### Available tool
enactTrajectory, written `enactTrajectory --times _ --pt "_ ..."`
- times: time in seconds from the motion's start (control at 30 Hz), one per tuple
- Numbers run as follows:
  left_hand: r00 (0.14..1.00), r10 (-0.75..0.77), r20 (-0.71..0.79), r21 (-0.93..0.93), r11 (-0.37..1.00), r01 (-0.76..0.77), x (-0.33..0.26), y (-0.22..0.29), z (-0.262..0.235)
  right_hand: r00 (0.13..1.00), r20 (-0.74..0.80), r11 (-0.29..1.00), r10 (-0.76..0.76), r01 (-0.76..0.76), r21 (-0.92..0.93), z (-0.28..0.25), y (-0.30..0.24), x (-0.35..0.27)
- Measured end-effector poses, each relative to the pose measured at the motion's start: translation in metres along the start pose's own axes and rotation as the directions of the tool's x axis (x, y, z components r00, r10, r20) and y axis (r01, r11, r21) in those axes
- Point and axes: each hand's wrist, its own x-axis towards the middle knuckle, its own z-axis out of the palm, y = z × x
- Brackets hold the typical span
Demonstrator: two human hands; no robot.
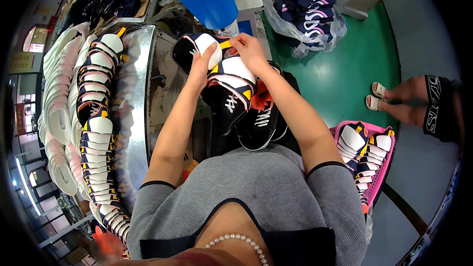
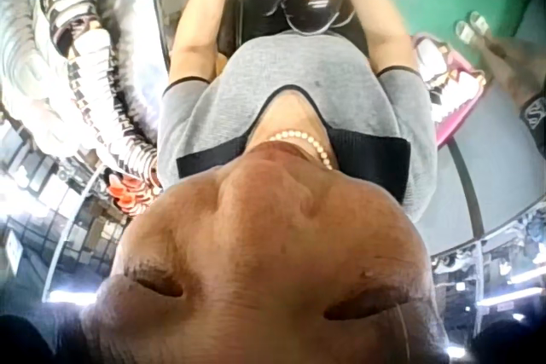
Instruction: The person sorts and stacks shoe uppers. The person picks up shoe uppers from a table and from a pink basket, groups them, and places them into organized stacks on the table.
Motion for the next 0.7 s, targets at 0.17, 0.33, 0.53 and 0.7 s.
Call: enactTrajectory --times 0.17,0.33,0.53,0.7 --pt "1.000 -0.001 0.022 -0.057 0.998 0.002 0.040 -0.011 -0.004 0.994 0.092 0.983 0.059 -0.073 0.166 -0.006 0.020 0.034" --pt "0.937 -0.348 0.038 -0.349 0.874 0.339 0.088 0.000 -0.002 0.988 0.124 0.990 0.092 -0.105 0.097 -0.022 0.020 0.061" --pt "0.981 -0.079 -0.177 -0.529 0.848 -0.027 0.042 0.033 -0.020 0.952 -0.043 0.916 0.304 -0.280 0.286 -0.059 0.033 0.027" --pt "0.981 0.192 -0.037 0.043 0.981 -0.190 -0.095 0.037 0.000 0.910 -0.261 0.860 0.323 -0.167 0.482 -0.079 0.062 -0.001"
